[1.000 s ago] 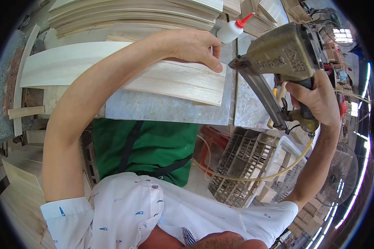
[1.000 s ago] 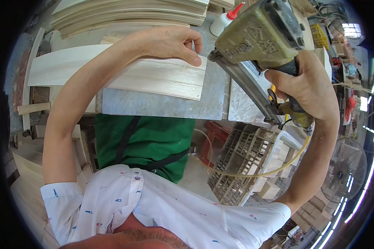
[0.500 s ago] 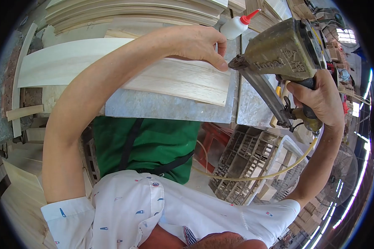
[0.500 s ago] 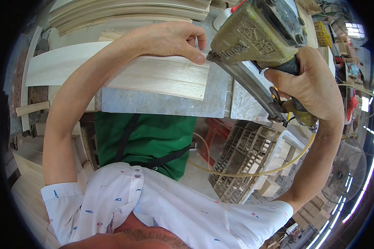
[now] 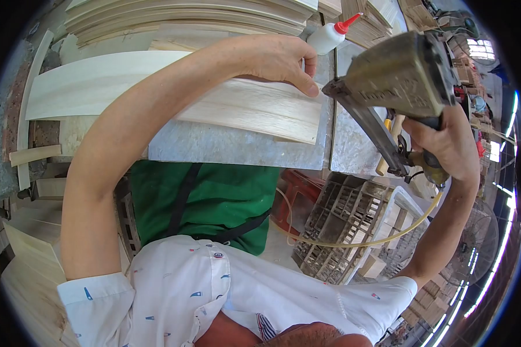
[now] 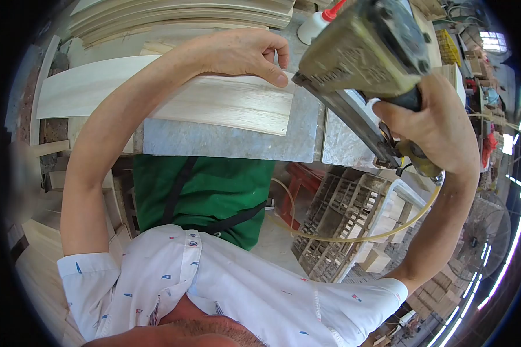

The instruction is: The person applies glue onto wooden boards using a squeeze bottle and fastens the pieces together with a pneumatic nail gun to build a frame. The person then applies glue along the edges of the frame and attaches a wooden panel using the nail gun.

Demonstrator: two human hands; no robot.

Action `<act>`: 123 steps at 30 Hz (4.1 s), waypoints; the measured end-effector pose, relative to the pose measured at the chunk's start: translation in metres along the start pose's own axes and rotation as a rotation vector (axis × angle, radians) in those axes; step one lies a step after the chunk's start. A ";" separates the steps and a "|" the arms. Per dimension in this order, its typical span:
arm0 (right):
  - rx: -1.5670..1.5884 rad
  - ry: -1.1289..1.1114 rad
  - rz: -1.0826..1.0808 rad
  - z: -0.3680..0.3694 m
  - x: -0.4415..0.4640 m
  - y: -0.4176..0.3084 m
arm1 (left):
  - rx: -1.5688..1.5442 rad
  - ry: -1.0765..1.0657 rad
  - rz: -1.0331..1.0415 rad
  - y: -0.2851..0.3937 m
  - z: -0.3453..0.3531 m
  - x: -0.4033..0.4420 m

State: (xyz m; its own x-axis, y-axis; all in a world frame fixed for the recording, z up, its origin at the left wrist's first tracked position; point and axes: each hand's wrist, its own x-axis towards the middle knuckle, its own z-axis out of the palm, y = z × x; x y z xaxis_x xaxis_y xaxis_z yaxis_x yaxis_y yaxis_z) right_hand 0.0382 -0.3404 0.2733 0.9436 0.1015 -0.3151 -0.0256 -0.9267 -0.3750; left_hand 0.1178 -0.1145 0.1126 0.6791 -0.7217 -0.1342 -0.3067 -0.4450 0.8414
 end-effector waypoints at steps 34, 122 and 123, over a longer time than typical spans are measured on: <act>-0.381 0.418 -0.100 0.120 0.028 0.112 | -0.324 0.454 0.224 -0.004 0.077 -0.191; -0.077 0.487 -0.104 0.236 0.027 0.125 | 0.660 0.411 0.102 -0.127 0.075 -0.196; -0.038 0.432 -0.113 0.225 0.026 0.125 | 0.650 0.422 0.111 -0.128 0.077 -0.193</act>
State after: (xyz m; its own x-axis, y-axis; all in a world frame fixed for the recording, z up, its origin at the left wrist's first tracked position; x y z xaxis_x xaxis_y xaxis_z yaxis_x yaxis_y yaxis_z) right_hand -0.0146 -0.3725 0.0216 0.9913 0.0504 0.1218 0.0905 -0.9320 -0.3510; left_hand -0.0250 0.0407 -0.0091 0.7779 -0.5753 0.2526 -0.6280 -0.6976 0.3451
